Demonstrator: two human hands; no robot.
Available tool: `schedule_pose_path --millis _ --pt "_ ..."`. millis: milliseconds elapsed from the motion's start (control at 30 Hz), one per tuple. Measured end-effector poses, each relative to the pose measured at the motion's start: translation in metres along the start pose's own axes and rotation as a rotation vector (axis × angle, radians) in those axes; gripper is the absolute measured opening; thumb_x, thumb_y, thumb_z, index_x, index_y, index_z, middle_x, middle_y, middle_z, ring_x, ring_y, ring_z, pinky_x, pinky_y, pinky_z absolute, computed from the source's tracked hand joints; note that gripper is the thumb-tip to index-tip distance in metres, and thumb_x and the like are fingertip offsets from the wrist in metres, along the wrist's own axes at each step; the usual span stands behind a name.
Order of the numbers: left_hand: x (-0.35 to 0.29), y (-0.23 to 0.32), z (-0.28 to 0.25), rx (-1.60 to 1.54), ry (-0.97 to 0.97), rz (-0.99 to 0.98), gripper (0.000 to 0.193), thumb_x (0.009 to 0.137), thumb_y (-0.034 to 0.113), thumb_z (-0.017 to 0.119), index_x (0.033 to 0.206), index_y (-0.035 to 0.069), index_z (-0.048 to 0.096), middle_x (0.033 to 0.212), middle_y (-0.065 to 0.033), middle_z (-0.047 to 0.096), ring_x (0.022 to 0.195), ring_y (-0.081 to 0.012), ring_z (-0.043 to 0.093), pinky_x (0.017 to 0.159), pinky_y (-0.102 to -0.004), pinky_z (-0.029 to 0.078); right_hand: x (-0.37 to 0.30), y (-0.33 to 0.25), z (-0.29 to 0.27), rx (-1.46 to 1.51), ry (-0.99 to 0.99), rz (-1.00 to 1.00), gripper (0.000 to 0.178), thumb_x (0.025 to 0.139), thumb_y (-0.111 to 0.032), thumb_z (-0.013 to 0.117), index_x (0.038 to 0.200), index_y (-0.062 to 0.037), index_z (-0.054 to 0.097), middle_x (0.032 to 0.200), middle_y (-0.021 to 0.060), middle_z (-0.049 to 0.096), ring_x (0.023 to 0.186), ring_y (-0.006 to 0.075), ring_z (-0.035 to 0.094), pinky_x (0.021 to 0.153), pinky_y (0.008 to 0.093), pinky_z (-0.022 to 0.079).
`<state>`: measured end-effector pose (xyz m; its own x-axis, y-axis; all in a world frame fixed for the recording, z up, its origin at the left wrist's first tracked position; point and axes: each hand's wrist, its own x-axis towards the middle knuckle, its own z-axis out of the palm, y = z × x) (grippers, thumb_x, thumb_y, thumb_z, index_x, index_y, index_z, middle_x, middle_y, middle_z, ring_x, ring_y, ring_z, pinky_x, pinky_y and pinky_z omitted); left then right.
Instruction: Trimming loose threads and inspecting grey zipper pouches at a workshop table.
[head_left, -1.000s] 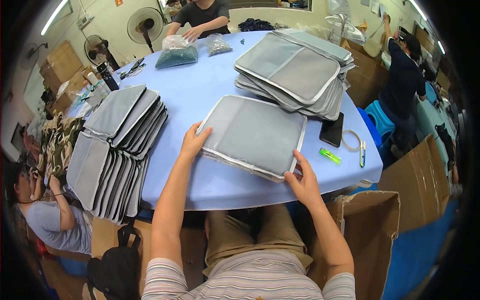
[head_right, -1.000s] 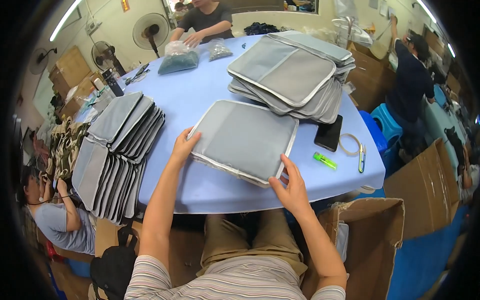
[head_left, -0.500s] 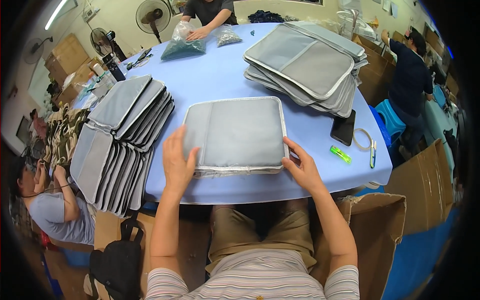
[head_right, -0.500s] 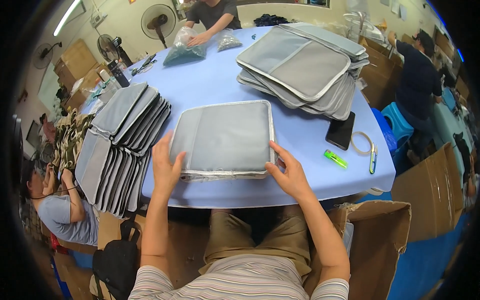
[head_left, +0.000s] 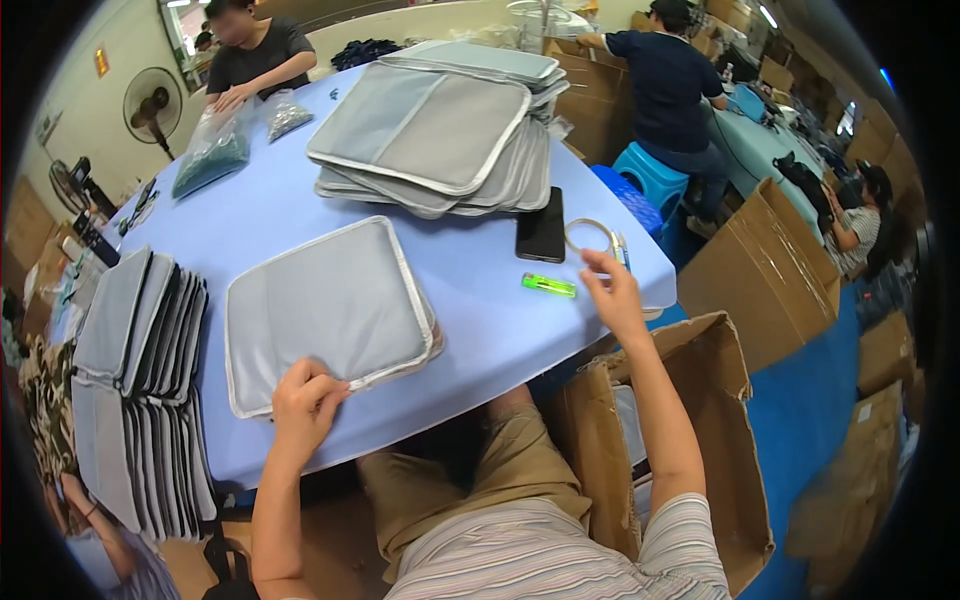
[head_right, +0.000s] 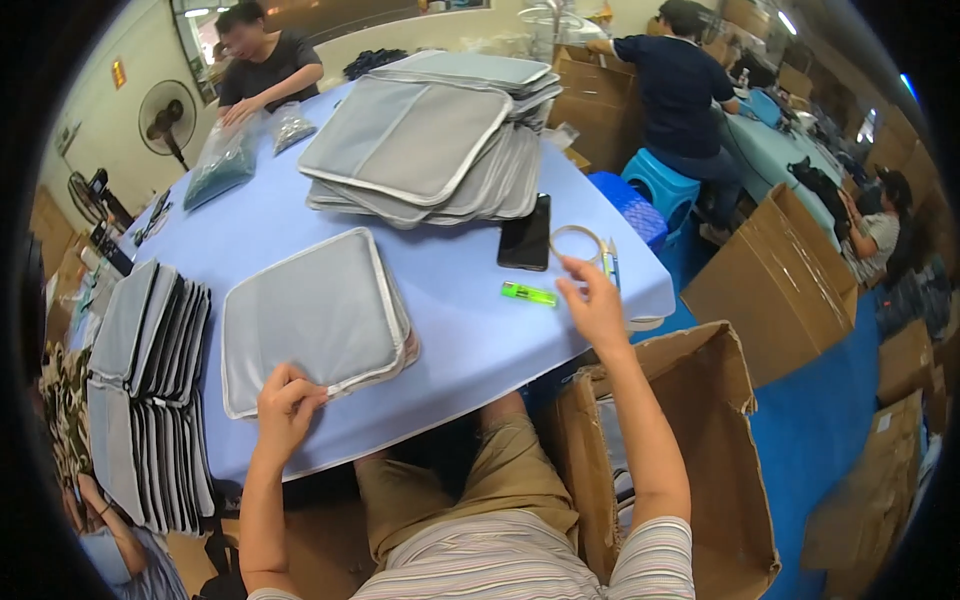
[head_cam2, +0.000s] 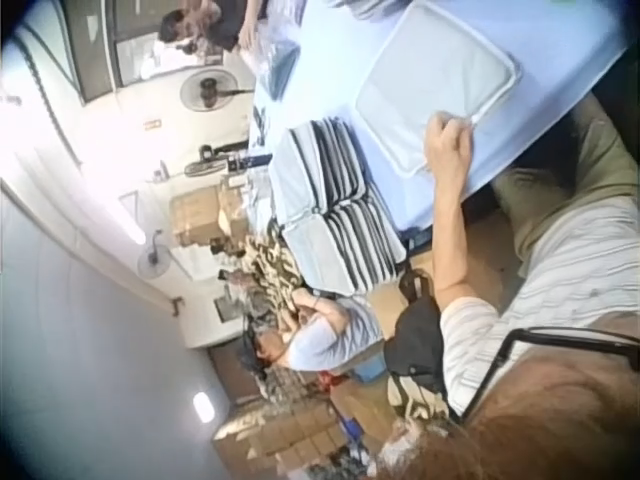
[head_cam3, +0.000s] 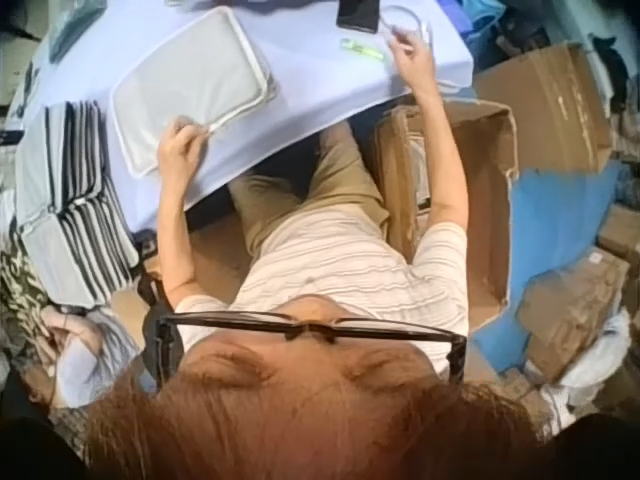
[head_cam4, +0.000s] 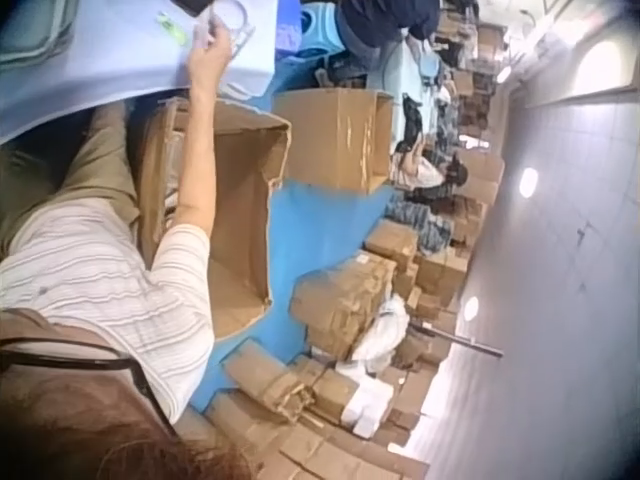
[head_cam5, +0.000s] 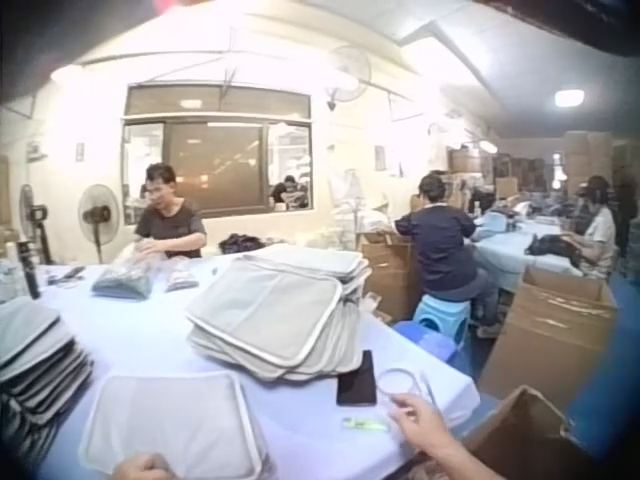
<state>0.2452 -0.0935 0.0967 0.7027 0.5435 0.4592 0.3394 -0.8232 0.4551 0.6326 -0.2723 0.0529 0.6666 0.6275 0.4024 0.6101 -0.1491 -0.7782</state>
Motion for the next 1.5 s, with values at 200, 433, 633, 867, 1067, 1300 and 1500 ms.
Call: schedule_pose_path --millis 200,433,633,867,1067,1300,1500 --pt "0.012 -0.004 -0.004 -0.243 -0.089 -0.164 0.008 0.073 -0.001 0.063 0.072 0.002 0.055 0.064 -0.003 0.047 0.056 -0.0123 0.044 0.052 -0.0245 0.036 -0.011 -0.014 0.014 -0.376 -0.143 -0.33 0.034 0.073 -0.029 0.069 0.1 -0.0086 0.064 0.098 0.0084 0.063 0.092 0.0274 0.055 0.08 0.0362 0.04" --pt "-0.001 -0.022 -0.012 -0.549 -0.145 -0.42 0.008 0.08 0.004 0.057 0.074 0.003 0.053 0.063 0.0032 0.046 0.058 -0.0053 0.039 0.053 -0.0206 0.033 0.017 0.017 -0.002 -0.572 0.22 -0.158 0.028 0.076 -0.023 0.067 0.094 -0.0027 0.061 0.093 0.0167 0.06 0.092 0.0325 0.054 0.078 0.0402 0.044" --pt "0.01 -0.025 -0.011 -0.521 -0.173 -0.382 0.01 0.082 0.01 0.058 0.076 0.003 0.056 0.062 0.0049 0.045 0.059 -0.0049 0.038 0.052 -0.0222 0.033 0.031 0.062 -0.055 -0.848 0.005 0.078 0.026 0.077 -0.025 0.062 0.084 0.0003 0.061 0.088 0.0206 0.059 0.082 0.0385 0.058 0.071 0.046 0.046" --pt "0.008 -0.024 -0.011 -0.729 -0.199 -0.518 0.008 0.082 0.01 0.061 0.078 0.004 0.058 0.064 0.0062 0.047 0.057 -0.0026 0.038 0.051 -0.0191 0.032 0.012 0.073 -0.082 -0.347 0.249 0.133 0.021 0.093 -0.019 0.041 0.085 -0.0013 0.048 0.073 0.017 0.061 0.064 0.0257 0.061 0.059 0.0381 0.046" --pt "0.009 -0.023 -0.016 -0.952 -0.156 -0.478 0.012 0.08 0.004 0.063 0.092 0.004 0.06 0.071 0.0041 0.055 0.061 -0.001 0.046 0.055 -0.0164 0.037 -0.022 -0.057 -0.01 -0.043 -0.177 0.013 0.023 0.096 -0.019 0.04 0.093 -0.0023 0.056 0.065 0.002 0.047 0.061 0.0101 0.046 0.055 0.0256 0.038" --pt "0.007 -0.027 -0.015 -1.027 -0.113 -0.413 0.023 0.079 0.003 0.064 0.101 0.004 0.058 0.074 0.0017 0.059 0.064 -0.002 0.051 0.057 -0.0163 0.04 -0.05 -0.161 0.073 0.108 -0.542 -0.372 0.019 0.083 -0.013 0.058 0.099 -0.0037 0.057 0.082 0.0104 0.052 0.07 0.0245 0.055 0.059 0.0336 0.045" --pt "0.006 -0.025 -0.014 -1.045 -0.087 -0.39 0.025 0.079 0.003 0.064 0.103 0.003 0.057 0.073 0.0011 0.059 0.063 -0.0023 0.051 0.057 -0.0164 0.04 -0.065 -0.168 0.103 -0.07 -0.638 -0.502 0.026 0.081 -0.023 0.063 0.094 -0.0043 0.05 0.087 0.0125 0.053 0.072 0.0326 0.056 0.06 0.0409 0.046"
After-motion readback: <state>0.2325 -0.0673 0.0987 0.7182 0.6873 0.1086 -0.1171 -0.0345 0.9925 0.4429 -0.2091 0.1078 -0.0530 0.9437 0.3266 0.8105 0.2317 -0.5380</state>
